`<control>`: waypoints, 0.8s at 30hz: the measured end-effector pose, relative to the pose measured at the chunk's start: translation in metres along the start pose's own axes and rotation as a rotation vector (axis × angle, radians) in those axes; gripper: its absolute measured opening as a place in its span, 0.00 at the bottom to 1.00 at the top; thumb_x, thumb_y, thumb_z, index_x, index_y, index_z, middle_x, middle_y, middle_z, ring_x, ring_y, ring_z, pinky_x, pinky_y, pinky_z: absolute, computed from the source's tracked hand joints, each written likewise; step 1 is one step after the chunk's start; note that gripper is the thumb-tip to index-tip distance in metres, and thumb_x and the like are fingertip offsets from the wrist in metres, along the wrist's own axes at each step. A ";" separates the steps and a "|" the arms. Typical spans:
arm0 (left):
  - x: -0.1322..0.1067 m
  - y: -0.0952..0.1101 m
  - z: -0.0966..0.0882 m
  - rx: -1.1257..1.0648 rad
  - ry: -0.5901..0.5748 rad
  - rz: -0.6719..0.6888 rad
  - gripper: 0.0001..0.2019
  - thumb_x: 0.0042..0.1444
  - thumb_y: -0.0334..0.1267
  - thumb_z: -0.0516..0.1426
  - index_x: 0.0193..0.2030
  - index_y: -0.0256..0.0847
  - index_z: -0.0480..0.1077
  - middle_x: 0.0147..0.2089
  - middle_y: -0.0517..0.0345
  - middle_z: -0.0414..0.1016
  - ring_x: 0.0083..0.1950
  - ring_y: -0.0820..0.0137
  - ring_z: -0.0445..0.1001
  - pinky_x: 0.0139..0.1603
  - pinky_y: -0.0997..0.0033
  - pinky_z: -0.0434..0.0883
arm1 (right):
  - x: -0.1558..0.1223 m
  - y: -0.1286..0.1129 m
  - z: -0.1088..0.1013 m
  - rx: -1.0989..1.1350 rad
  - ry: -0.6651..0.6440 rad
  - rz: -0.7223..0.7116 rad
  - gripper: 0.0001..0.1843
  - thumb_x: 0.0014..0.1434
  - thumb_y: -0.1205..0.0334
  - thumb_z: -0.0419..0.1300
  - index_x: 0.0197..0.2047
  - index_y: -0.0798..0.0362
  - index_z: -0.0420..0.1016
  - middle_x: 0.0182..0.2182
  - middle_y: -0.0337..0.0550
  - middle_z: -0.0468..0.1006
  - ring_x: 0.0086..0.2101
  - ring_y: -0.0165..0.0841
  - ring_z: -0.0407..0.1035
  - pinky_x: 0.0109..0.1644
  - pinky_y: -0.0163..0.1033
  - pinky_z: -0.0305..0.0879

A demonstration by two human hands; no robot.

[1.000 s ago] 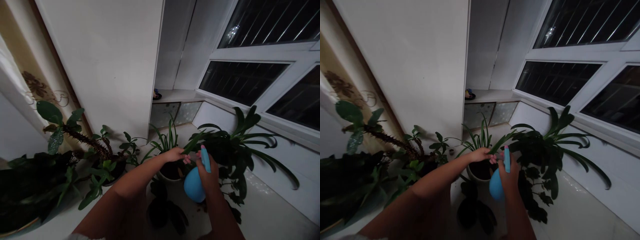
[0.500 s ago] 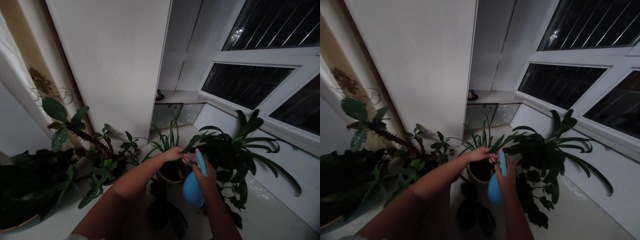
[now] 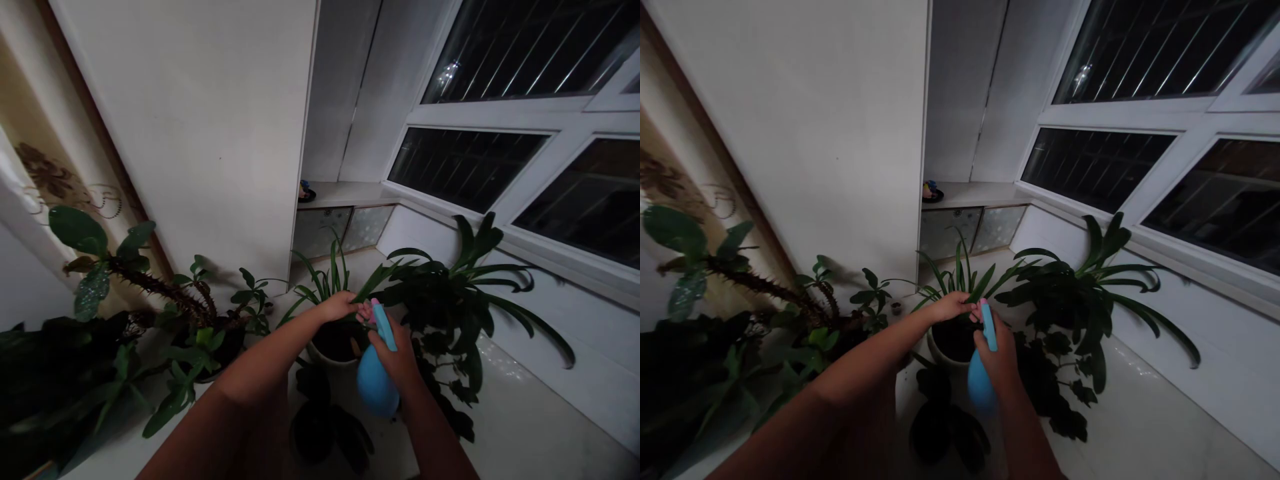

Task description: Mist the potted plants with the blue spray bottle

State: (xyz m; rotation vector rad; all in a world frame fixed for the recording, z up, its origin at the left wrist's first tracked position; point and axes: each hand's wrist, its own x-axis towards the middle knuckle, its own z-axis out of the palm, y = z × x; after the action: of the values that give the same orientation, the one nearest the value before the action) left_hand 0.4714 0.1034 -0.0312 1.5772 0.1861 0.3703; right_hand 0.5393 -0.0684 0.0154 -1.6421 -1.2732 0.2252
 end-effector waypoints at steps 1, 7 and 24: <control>0.000 0.000 0.000 0.005 0.011 -0.002 0.19 0.48 0.53 0.62 0.30 0.35 0.74 0.32 0.55 0.78 0.34 0.71 0.74 0.43 0.71 0.70 | -0.001 0.002 0.000 0.013 -0.028 -0.008 0.29 0.50 0.58 0.55 0.56 0.55 0.69 0.47 0.50 0.79 0.48 0.43 0.73 0.52 0.45 0.70; 0.003 0.005 -0.001 -0.032 0.040 -0.022 0.21 0.44 0.54 0.64 0.30 0.35 0.74 0.30 0.57 0.77 0.34 0.71 0.74 0.43 0.70 0.69 | -0.002 0.013 0.001 0.003 -0.064 -0.019 0.28 0.49 0.58 0.54 0.54 0.55 0.70 0.49 0.51 0.78 0.50 0.42 0.72 0.56 0.47 0.66; 0.002 0.025 0.005 -0.391 0.220 -0.050 0.28 0.45 0.57 0.63 0.41 0.33 0.72 0.39 0.47 0.79 0.41 0.65 0.77 0.51 0.61 0.67 | -0.012 0.031 0.019 -0.060 -0.007 0.228 0.18 0.42 0.57 0.53 0.37 0.52 0.74 0.35 0.46 0.80 0.38 0.42 0.74 0.46 0.46 0.69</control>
State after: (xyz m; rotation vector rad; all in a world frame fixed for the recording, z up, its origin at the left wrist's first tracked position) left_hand 0.4724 0.0986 -0.0059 1.1440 0.3030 0.5085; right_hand 0.5414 -0.0648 -0.0227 -1.8403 -1.1061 0.3350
